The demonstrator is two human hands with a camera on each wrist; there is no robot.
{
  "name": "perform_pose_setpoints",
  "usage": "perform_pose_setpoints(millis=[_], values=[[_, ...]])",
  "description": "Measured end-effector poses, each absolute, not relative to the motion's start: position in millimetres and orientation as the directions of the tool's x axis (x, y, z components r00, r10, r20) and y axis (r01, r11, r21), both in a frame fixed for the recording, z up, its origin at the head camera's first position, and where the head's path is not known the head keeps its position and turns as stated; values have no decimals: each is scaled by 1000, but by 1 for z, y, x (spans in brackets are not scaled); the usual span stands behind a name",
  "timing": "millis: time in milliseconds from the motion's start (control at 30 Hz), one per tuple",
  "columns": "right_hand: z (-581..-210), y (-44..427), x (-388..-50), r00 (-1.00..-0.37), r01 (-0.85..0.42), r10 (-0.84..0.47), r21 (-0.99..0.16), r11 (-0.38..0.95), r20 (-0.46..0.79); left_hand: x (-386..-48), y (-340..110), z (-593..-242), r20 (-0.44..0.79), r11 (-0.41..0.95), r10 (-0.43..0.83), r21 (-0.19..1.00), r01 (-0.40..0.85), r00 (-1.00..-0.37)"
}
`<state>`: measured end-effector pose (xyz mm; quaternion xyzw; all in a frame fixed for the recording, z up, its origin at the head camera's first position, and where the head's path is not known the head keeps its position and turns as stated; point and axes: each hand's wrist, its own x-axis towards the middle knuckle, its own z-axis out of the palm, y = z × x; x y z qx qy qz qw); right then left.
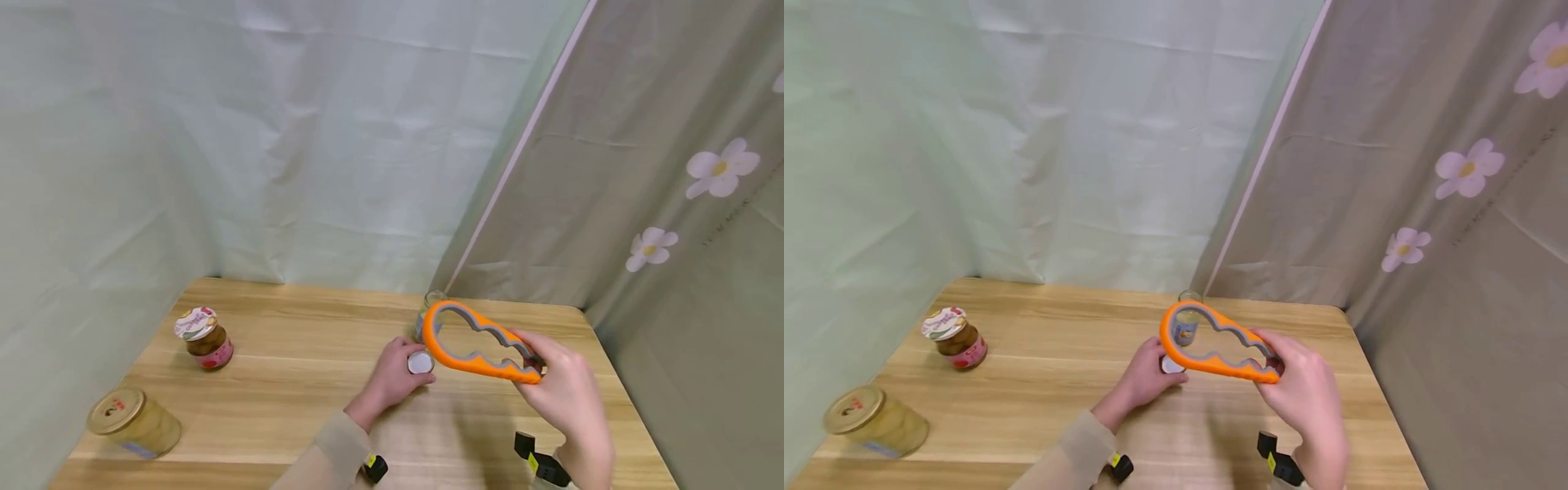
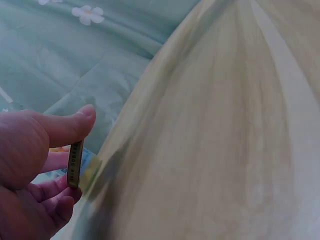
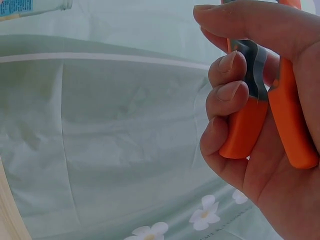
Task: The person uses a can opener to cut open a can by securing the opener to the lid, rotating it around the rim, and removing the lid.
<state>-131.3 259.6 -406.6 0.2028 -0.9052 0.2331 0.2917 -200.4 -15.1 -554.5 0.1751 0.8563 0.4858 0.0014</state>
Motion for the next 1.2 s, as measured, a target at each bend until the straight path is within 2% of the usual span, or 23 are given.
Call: perform_pose_setpoints(millis=[367,567,800,1200], values=[[-407,260,-131,-758,-483,-213,-312,818,616,-210,-8,-563,223,568,343,724,391,-912],[-407,257,-135,-755,-496,-236,-299,815,612,-209,-5,-567,222,520,261,788,330,-940],[-407,259,-135,-756,-491,-225,-304,817,615,-212,-5,-570,165,415,191,880,232,-968],[-407,256,-135,-747,-512,-244,-301,805,618,-211,-3,-572,197,384,168,889,248,-966]])
